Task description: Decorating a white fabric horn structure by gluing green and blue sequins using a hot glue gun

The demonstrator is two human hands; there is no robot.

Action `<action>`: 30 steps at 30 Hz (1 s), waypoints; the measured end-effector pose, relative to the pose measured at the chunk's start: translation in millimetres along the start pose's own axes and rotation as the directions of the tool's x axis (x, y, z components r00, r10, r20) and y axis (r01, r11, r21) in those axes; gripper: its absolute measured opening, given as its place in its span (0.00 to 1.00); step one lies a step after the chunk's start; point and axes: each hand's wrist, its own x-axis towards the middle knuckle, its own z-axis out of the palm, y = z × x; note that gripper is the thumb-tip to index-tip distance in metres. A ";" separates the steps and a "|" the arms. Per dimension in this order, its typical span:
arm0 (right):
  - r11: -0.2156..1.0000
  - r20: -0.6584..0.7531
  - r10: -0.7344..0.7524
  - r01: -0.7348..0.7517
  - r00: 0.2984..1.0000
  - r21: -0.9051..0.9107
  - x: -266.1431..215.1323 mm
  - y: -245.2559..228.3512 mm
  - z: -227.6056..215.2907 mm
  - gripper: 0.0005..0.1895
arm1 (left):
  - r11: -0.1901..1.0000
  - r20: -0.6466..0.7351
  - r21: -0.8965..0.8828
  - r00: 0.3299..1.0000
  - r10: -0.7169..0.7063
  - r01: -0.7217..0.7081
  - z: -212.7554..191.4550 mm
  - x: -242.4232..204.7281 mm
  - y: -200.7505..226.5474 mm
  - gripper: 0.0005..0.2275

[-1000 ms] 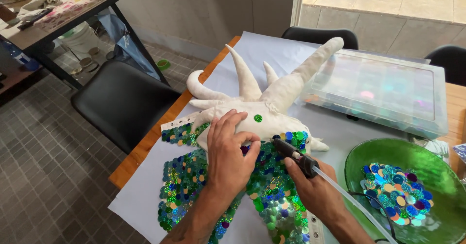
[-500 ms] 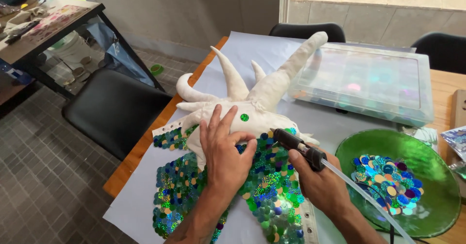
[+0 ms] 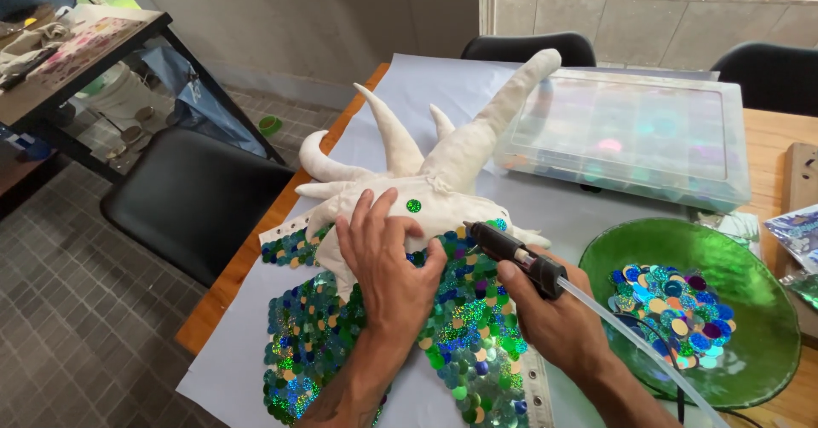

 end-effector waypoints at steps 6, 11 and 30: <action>0.985 0.043 -0.136 0.130 0.990 0.111 -1.6 -1.5 -8.9 0.13 | 1.000 0.052 0.017 0.999 0.010 -0.011 -8.6 4.6 -5.2 0.22; 0.964 0.041 -0.234 0.226 0.971 0.143 -2.8 5.0 -21.8 0.15 | 0.996 0.277 -0.015 0.957 0.088 -0.087 -28.9 35.7 -15.3 0.27; 0.944 -0.052 -0.199 0.206 0.979 0.259 -11.4 -1.6 -42.1 0.17 | 0.982 0.647 0.065 0.756 0.095 -0.179 -9.0 83.1 -29.8 0.40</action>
